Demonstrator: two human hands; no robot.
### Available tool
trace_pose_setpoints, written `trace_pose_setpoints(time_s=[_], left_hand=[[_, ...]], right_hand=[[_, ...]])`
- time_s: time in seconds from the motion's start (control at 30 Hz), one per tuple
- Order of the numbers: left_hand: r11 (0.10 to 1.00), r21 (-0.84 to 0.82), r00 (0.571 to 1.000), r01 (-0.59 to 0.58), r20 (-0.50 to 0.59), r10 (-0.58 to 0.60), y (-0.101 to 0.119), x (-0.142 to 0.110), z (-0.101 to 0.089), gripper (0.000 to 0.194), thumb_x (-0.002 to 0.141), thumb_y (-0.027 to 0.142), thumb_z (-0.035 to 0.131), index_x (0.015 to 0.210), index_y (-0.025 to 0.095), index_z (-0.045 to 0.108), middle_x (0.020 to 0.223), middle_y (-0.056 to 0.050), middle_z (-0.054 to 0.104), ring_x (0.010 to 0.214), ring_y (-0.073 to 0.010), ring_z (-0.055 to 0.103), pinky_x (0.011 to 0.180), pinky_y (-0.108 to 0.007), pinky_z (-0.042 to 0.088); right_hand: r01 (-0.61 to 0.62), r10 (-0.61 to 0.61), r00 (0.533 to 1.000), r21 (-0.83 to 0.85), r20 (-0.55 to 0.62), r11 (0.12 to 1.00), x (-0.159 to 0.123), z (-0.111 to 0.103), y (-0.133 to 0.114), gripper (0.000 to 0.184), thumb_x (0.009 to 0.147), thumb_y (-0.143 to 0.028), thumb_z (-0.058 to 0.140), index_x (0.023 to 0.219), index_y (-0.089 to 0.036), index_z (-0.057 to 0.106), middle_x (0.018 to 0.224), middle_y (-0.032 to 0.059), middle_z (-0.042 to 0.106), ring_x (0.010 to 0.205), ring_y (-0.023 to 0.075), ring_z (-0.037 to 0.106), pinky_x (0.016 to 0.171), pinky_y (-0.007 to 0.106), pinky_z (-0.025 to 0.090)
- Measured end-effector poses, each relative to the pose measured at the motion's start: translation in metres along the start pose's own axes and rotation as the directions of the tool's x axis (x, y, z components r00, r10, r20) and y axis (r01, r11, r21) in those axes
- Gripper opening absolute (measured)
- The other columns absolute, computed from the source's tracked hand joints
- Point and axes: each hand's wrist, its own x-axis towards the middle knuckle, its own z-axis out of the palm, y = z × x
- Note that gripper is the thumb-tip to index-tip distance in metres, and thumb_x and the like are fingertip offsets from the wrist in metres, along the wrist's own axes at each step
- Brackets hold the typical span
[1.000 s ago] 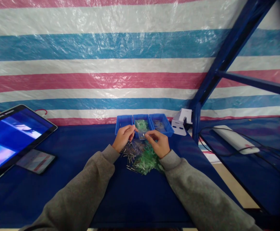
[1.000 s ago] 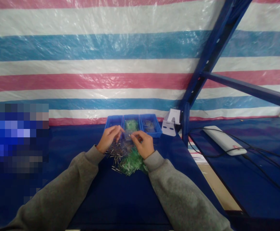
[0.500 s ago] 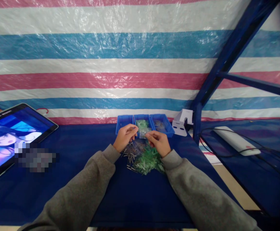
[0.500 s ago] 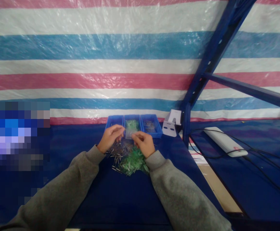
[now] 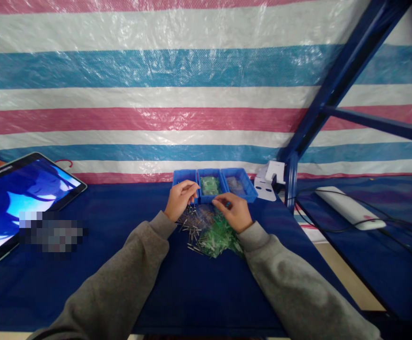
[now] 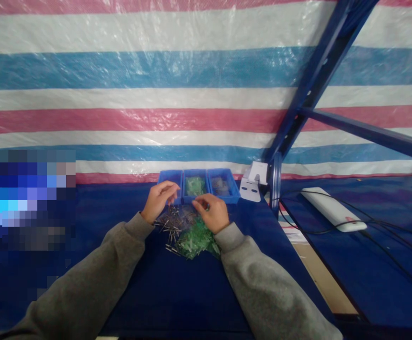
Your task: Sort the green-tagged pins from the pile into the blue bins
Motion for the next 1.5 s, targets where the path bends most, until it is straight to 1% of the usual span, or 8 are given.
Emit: trace_pose_setpoints(time_s=[0.07, 0.27, 0.43, 0.67, 0.93, 1.03, 1.37, 1.5], left_hand=[[1.000, -0.001, 1.000, -0.003, 0.007, 0.003, 0.000, 0.000, 0.000, 0.028, 0.079, 0.039, 0.062, 0.082, 0.012, 0.064, 0.060, -0.001, 0.057, 0.047, -0.0069, 0.049, 0.042, -0.018, 0.036], [1.000, 0.003, 1.000, 0.011, 0.012, -0.012, -0.002, -0.001, 0.002, 0.026, 0.080, 0.038, 0.060, 0.082, 0.012, 0.064, 0.060, 0.000, 0.056, 0.047, -0.0066, 0.049, 0.042, -0.017, 0.035], [1.000, 0.012, 1.000, -0.003, 0.020, 0.003, -0.004, -0.001, 0.002, 0.026, 0.081, 0.037, 0.059, 0.083, 0.012, 0.064, 0.060, 0.000, 0.056, 0.047, -0.0068, 0.049, 0.042, -0.018, 0.035], [1.000, 0.010, 1.000, 0.007, 0.011, -0.007, -0.002, -0.001, 0.002, 0.026, 0.081, 0.036, 0.059, 0.081, 0.011, 0.064, 0.060, -0.001, 0.056, 0.047, -0.0070, 0.049, 0.042, -0.018, 0.035], [1.000, 0.022, 1.000, -0.001, 0.007, 0.001, -0.004, 0.000, 0.001, 0.025, 0.081, 0.036, 0.059, 0.082, 0.012, 0.064, 0.060, 0.000, 0.056, 0.047, -0.0069, 0.049, 0.042, -0.018, 0.035], [1.000, 0.020, 1.000, 0.000, 0.013, 0.000, -0.004, 0.000, 0.001, 0.025, 0.081, 0.036, 0.059, 0.082, 0.012, 0.064, 0.060, 0.000, 0.056, 0.048, -0.0070, 0.049, 0.043, -0.018, 0.035], [0.997, 0.074, 1.000, -0.026, -0.016, 0.027, -0.005, -0.001, 0.000, 0.027, 0.083, 0.039, 0.057, 0.084, 0.013, 0.064, 0.064, -0.001, 0.058, 0.050, -0.0076, 0.049, 0.044, -0.018, 0.037], [0.965, 0.237, 0.993, -0.113, 0.039, 0.107, -0.003, -0.005, 0.003, 0.032, 0.082, 0.037, 0.060, 0.107, 0.017, 0.063, 0.097, -0.006, 0.067, 0.068, -0.0107, 0.058, 0.056, -0.020, 0.043]], right_hand=[[0.123, -0.087, 0.984, -0.232, 0.157, 0.965, -0.004, 0.005, -0.006, 0.031, 0.081, -0.049, 0.059, 0.086, -0.019, 0.067, 0.083, 0.0070, 0.067, 0.079, 0.0197, 0.061, 0.070, 0.031, 0.047], [0.170, 0.062, 0.930, -0.574, 0.362, 0.801, -0.008, 0.014, -0.022, 0.034, 0.080, -0.049, 0.058, 0.091, -0.018, 0.067, 0.092, 0.0104, 0.066, 0.093, 0.0244, 0.057, 0.081, 0.033, 0.042], [0.159, 0.045, 0.943, -0.563, 0.330, 0.811, -0.009, 0.016, -0.022, 0.021, 0.086, -0.031, 0.050, 0.083, -0.018, 0.066, 0.085, 0.0072, 0.067, 0.085, 0.0215, 0.058, 0.076, 0.031, 0.040], [0.050, 0.000, 0.994, -0.441, 0.113, 0.896, -0.009, 0.017, -0.015, 0.018, 0.087, -0.024, 0.049, 0.078, -0.019, 0.064, 0.084, 0.0048, 0.067, 0.085, 0.0179, 0.059, 0.075, 0.027, 0.040], [0.152, -0.022, 0.968, -0.517, 0.249, 0.842, -0.011, 0.022, -0.017, 0.020, 0.081, -0.038, 0.061, 0.087, -0.019, 0.066, 0.091, 0.0074, 0.065, 0.088, 0.0215, 0.058, 0.076, 0.030, 0.042], [0.146, -0.005, 0.965, -0.524, 0.260, 0.839, -0.012, 0.023, -0.016, 0.016, 0.084, -0.030, 0.055, 0.082, -0.020, 0.067, 0.086, 0.0066, 0.066, 0.086, 0.0203, 0.059, 0.074, 0.029, 0.042], [0.000, -0.015, 0.990, -0.108, -0.142, 0.994, -0.008, 0.016, -0.011, 0.021, 0.089, -0.028, 0.045, 0.084, -0.018, 0.063, 0.081, 0.0047, 0.066, 0.069, 0.0150, 0.058, 0.066, 0.026, 0.044], [-0.088, 0.101, 0.962, 0.064, -0.254, 0.994, -0.006, 0.009, -0.009, 0.028, 0.090, -0.038, 0.044, 0.091, -0.018, 0.063, 0.074, 0.0031, 0.065, 0.060, 0.0145, 0.057, 0.059, 0.027, 0.044]])
